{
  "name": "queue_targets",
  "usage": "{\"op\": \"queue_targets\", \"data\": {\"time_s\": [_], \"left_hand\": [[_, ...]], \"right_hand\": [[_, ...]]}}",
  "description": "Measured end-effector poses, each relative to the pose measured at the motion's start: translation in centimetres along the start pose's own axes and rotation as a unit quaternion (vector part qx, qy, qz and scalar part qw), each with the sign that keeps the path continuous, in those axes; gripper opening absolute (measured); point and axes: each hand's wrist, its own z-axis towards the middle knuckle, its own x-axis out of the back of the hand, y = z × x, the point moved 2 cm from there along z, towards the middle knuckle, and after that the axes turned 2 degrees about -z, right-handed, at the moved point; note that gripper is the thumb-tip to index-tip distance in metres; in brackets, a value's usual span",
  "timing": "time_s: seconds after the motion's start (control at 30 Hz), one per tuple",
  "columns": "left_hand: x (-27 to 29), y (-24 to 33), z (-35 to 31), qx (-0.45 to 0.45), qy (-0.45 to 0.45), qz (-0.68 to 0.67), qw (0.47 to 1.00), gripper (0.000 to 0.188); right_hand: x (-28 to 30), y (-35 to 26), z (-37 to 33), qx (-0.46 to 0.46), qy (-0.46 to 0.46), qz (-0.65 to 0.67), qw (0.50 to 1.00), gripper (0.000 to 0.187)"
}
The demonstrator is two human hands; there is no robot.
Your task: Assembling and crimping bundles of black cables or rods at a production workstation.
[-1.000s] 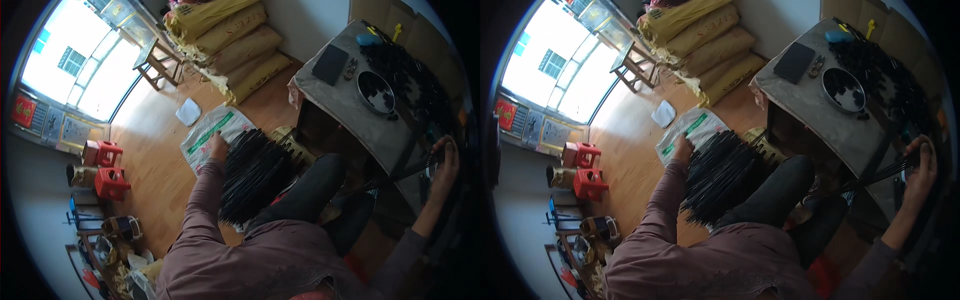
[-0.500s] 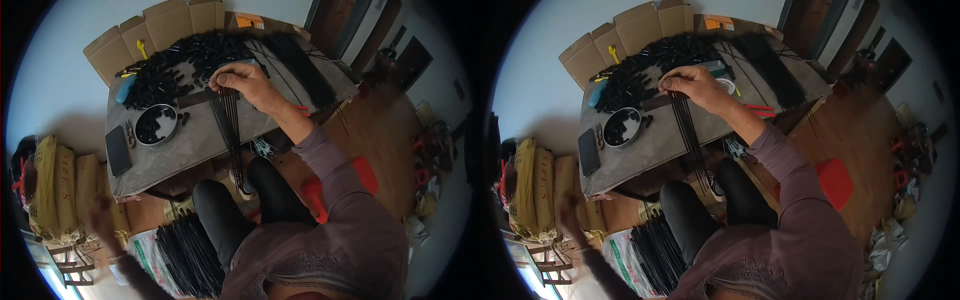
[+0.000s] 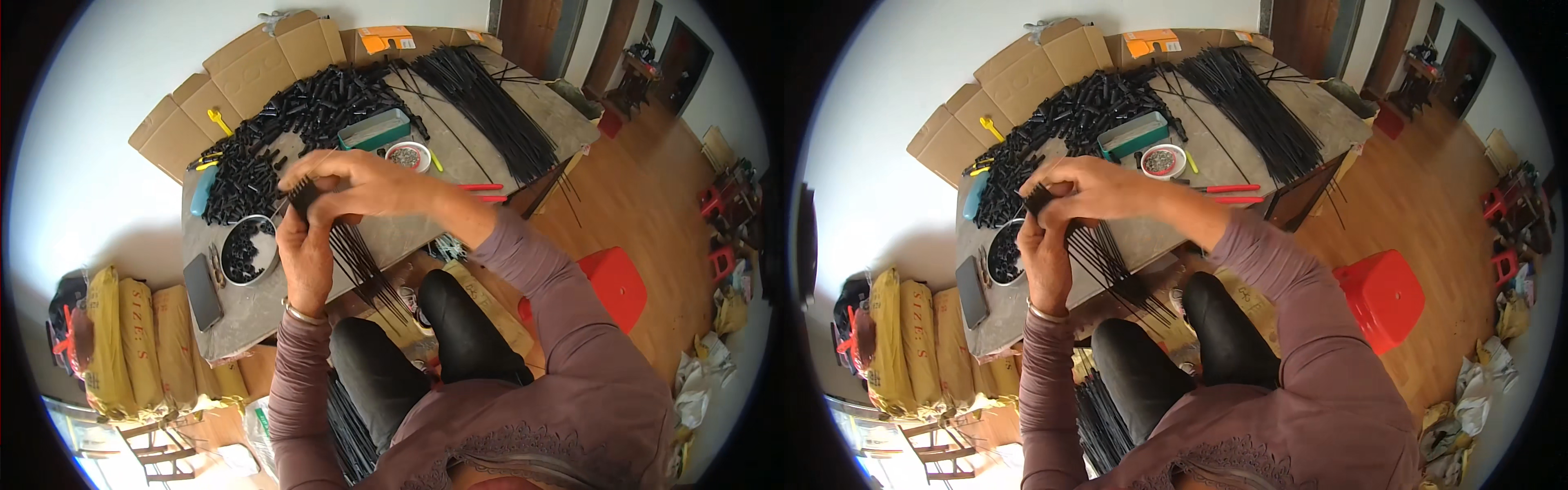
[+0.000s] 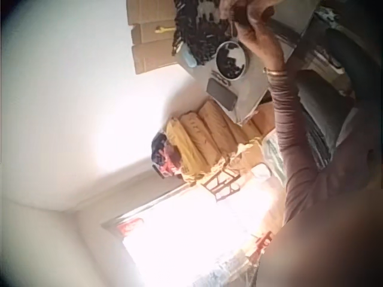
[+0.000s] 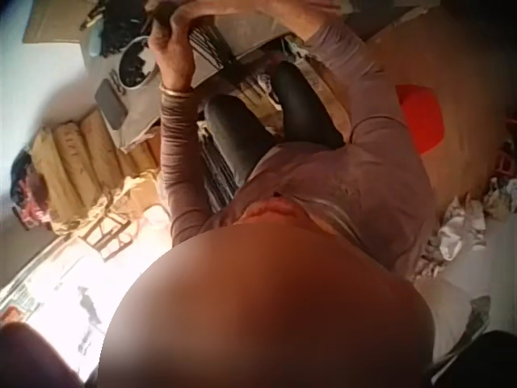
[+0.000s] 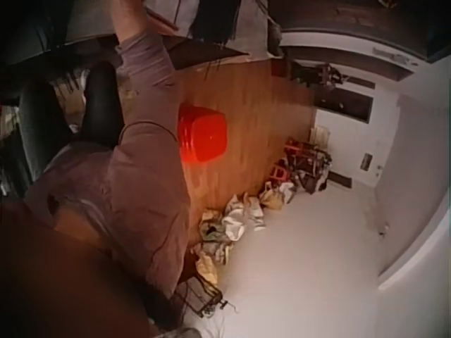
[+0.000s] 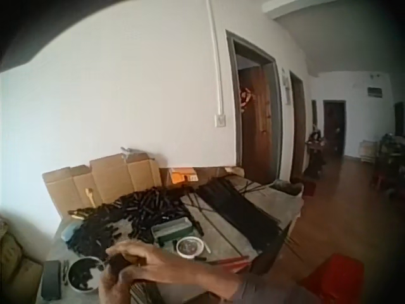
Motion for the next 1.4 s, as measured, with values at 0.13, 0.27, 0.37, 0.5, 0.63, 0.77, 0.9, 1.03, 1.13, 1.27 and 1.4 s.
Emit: {"op": "queue_targets", "data": {"time_s": [0.13,0.27,0.37,0.5,0.63,0.77,0.9,1.03,1.13,1.27,1.4], "left_hand": [[-1.2,0.9,0.2,0.036,-0.012,0.028,0.999,0.026],[-1.4,1.3,0.8,-0.008,-0.024,0.030,0.999,0.027],[-0.7,0.8,1.3,-0.011,-0.037,0.046,0.998,0.027],[-0.7,1.1,1.8,-0.015,-0.020,0.036,0.999,0.025],[-0.5,1.2,1.8,-0.019,-0.015,0.042,0.999,0.027],[-0.3,1.8,1.1,-0.022,0.000,0.037,0.999,0.029],[-0.4,2.1,0.6,-0.017,0.001,0.022,1.000,0.029],[-0.5,2.8,0.5,-0.010,0.008,0.074,0.997,0.031],[-0.4,2.8,1.0,-0.011,0.006,0.017,1.000,0.026],[0.1,2.6,1.0,0.001,0.016,-0.015,1.000,0.026],[0.1,2.4,0.8,-0.007,0.023,-0.025,0.999,0.025]], "right_hand": [[10.6,8.4,-1.4,-0.127,-0.022,-0.137,0.982,0.024],[19.7,18.2,-5.2,-0.357,0.224,-0.493,0.761,0.024],[21.7,23.3,-7.0,-0.349,0.236,-0.551,0.721,0.035],[22.2,23.0,-6.0,-0.374,0.224,-0.523,0.732,0.033],[23.6,20.8,-6.3,-0.319,0.387,-0.268,0.823,0.029],[20.2,15.0,-8.1,-0.174,0.498,-0.147,0.837,0.048],[16.1,8.5,-9.5,-0.137,0.477,-0.065,0.866,0.064],[18.4,7.3,-7.5,-0.092,0.453,-0.009,0.887,0.062],[19.8,5.4,-5.7,-0.111,0.405,0.033,0.907,0.027],[16.4,2.2,-2.7,-0.089,0.374,0.052,0.921,0.018],[11.3,4.3,0.0,-0.087,0.313,0.163,0.931,0.016]]}}
